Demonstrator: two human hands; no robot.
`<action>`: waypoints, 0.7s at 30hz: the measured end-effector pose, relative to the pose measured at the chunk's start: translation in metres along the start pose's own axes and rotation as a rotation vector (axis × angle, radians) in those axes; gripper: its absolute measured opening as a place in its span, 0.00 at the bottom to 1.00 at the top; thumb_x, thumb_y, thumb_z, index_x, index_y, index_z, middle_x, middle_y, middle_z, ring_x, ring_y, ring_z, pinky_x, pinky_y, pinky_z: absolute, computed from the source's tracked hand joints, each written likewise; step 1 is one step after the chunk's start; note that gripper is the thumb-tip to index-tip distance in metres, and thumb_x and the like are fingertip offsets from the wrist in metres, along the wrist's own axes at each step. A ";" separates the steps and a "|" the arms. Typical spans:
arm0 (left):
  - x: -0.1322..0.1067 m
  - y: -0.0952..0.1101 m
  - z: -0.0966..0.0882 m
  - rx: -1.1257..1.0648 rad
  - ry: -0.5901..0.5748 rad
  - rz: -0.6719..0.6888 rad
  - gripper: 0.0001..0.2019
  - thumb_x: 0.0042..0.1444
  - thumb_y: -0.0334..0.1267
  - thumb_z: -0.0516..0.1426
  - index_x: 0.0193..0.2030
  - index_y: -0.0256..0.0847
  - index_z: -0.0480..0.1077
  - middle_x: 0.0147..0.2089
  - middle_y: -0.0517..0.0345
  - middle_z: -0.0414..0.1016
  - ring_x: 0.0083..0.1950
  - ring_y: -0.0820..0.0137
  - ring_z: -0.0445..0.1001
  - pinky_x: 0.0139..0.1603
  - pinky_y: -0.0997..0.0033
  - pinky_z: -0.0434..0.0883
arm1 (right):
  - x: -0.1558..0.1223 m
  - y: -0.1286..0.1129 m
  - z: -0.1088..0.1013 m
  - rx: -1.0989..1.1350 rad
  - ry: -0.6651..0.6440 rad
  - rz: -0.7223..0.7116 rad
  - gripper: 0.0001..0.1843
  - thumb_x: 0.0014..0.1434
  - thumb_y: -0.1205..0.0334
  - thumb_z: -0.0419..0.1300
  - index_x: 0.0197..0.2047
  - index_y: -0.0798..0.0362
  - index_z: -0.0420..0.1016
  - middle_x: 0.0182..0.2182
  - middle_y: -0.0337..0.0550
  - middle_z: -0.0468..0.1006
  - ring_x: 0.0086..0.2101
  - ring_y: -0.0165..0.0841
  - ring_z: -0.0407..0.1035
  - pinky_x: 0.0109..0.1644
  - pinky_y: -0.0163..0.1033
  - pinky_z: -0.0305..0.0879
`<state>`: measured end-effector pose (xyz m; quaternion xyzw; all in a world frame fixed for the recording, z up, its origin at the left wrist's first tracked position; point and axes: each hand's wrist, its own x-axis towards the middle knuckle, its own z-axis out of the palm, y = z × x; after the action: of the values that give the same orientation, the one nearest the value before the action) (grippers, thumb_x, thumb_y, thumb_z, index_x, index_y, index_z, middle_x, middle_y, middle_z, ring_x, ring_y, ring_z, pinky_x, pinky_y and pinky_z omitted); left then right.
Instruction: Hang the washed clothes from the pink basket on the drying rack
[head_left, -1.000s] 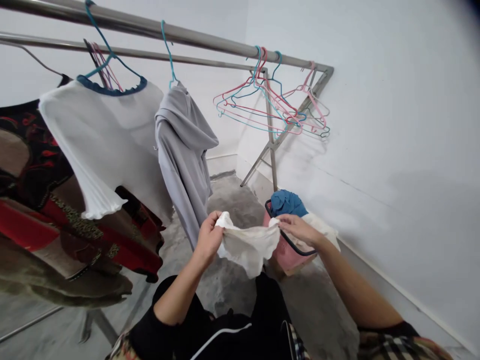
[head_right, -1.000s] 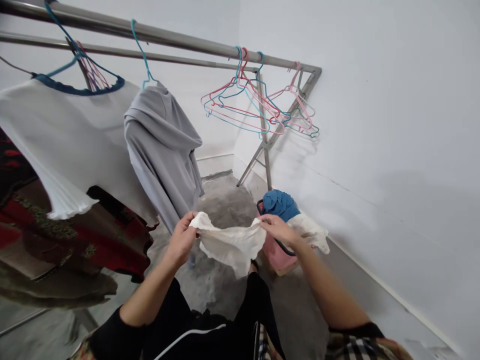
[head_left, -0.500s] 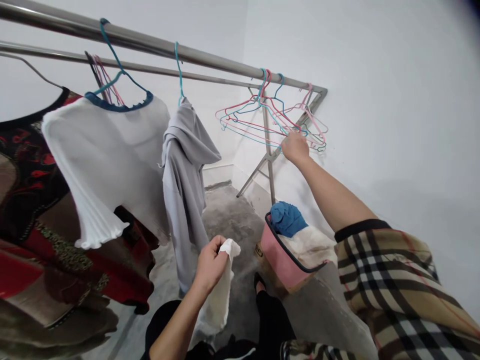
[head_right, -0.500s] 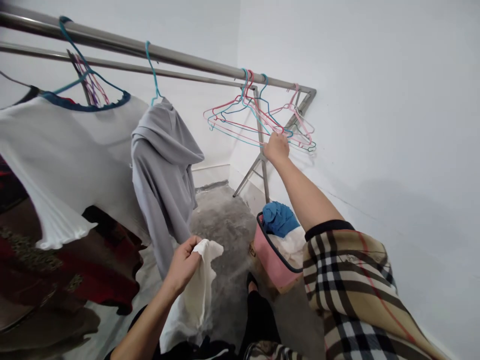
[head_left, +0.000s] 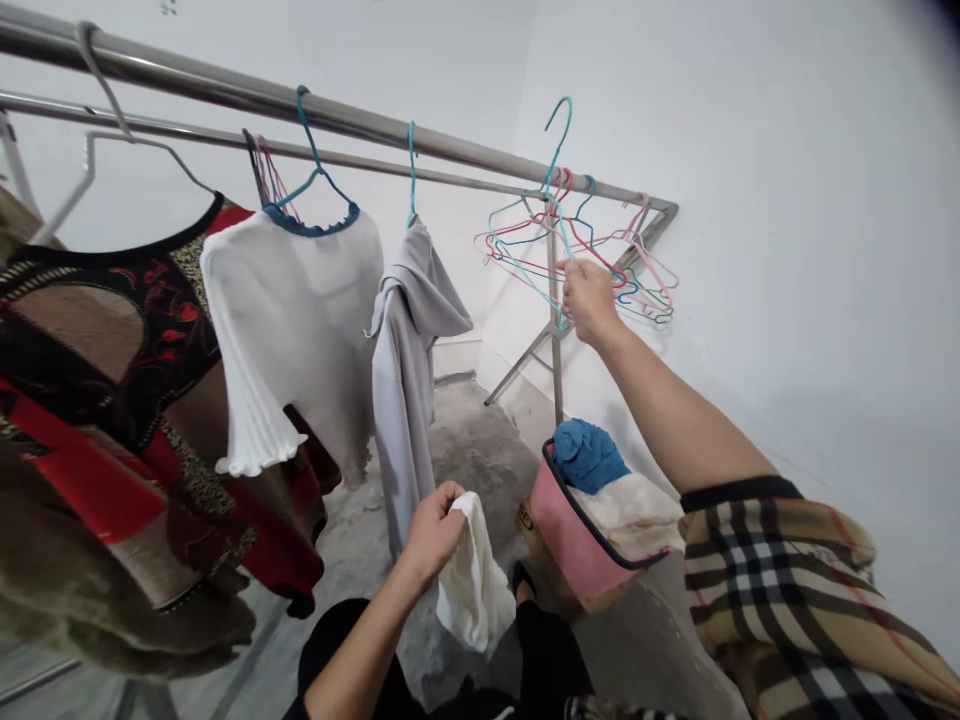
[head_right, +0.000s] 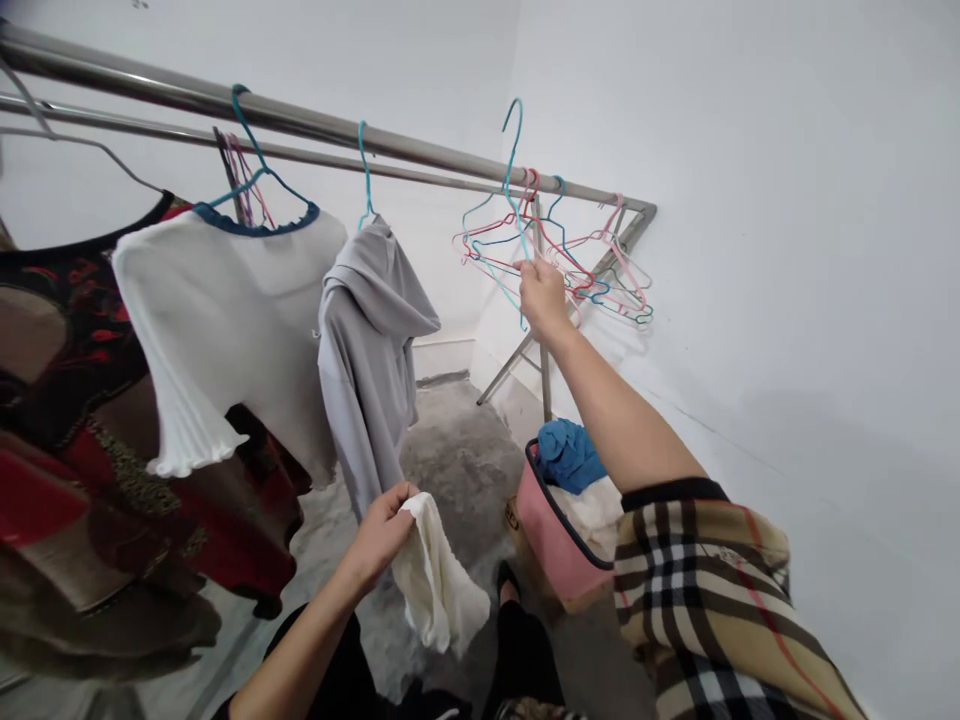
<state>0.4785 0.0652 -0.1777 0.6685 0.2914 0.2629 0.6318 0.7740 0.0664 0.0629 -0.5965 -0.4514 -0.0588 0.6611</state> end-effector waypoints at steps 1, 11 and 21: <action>-0.001 0.002 0.001 -0.019 0.012 -0.017 0.03 0.41 0.37 0.53 0.23 0.41 0.62 0.21 0.65 0.61 0.24 0.74 0.58 0.24 0.77 0.56 | -0.025 -0.006 -0.003 0.061 0.024 0.086 0.17 0.62 0.46 0.55 0.38 0.53 0.70 0.16 0.27 0.52 0.16 0.24 0.48 0.19 0.30 0.49; -0.001 0.023 0.005 -0.220 0.175 -0.157 0.04 0.38 0.37 0.54 0.23 0.42 0.62 0.17 0.68 0.57 0.17 0.77 0.56 0.19 0.78 0.54 | -0.359 0.023 -0.087 0.157 0.161 0.362 0.13 0.59 0.47 0.60 0.35 0.48 0.70 0.16 0.30 0.57 0.17 0.25 0.52 0.22 0.33 0.54; -0.007 0.021 0.040 -0.244 0.191 -0.133 0.07 0.38 0.38 0.57 0.24 0.42 0.62 0.18 0.69 0.59 0.18 0.78 0.57 0.20 0.78 0.55 | -0.441 0.012 -0.128 0.043 -0.074 0.571 0.18 0.60 0.44 0.57 0.36 0.49 0.79 0.16 0.37 0.65 0.19 0.30 0.57 0.24 0.38 0.58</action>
<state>0.5033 0.0319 -0.1590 0.5382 0.3595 0.3163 0.6936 0.5910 -0.2408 -0.2247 -0.6869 -0.2901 0.1611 0.6466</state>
